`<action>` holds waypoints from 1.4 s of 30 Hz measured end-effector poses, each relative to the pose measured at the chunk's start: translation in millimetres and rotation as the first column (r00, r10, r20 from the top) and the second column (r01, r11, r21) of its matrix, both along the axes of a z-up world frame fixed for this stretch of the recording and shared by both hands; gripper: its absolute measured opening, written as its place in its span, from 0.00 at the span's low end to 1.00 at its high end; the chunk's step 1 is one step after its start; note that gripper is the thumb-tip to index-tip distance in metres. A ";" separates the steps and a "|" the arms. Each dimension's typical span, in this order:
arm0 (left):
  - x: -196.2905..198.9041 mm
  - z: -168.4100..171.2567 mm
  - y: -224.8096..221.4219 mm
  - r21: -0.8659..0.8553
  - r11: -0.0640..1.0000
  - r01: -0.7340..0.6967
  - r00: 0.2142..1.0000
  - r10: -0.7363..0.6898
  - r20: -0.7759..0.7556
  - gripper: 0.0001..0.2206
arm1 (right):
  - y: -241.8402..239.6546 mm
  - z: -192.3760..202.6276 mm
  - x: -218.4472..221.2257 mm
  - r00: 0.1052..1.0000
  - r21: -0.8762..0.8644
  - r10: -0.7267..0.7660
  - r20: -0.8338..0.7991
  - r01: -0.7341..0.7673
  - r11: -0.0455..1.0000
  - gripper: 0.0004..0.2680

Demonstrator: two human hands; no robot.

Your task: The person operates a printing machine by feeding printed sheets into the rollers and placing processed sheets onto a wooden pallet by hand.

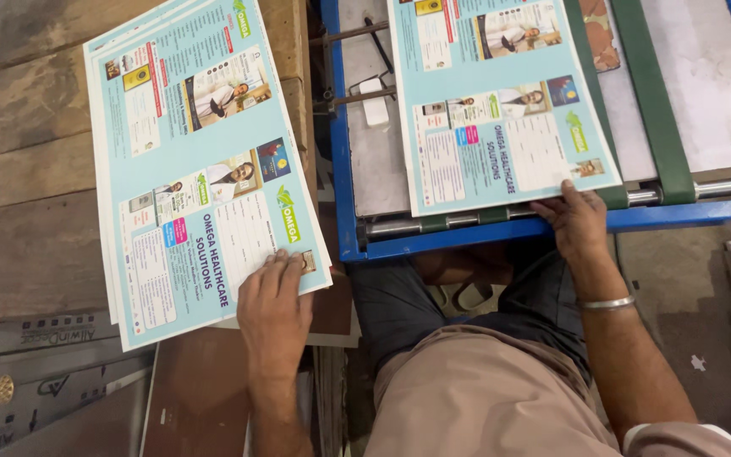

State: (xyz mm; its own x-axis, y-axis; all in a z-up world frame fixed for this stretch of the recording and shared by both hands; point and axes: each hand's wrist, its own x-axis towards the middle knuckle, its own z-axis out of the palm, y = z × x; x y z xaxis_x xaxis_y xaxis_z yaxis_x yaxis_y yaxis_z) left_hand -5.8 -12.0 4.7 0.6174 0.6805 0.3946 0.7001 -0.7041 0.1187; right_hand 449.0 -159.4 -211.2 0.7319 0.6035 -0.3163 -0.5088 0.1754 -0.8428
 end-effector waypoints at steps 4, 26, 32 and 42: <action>-23.7 13.8 11.8 -0.039 0.999 0.011 0.994 -0.007 0.107 0.19 | -12.2 17.5 -24.7 0.995 -0.040 0.103 -0.003 -0.103 0.994 0.13; 42.0 12.0 -22.9 -0.045 0.995 0.084 0.991 -0.088 -0.102 0.29 | -11.9 73.4 -79.4 0.999 0.064 0.010 0.039 -0.013 0.998 0.14; 8.1 3.3 9.4 0.101 0.995 0.023 0.996 -0.014 -0.090 0.17 | -43.5 16.6 -10.9 0.908 0.103 -0.301 0.290 0.283 0.953 0.09; 4.5 -8.9 9.6 0.191 0.980 0.048 0.998 -0.056 0.037 0.12 | -121.0 18.7 -75.6 0.904 -0.154 -0.320 0.282 0.372 0.915 0.14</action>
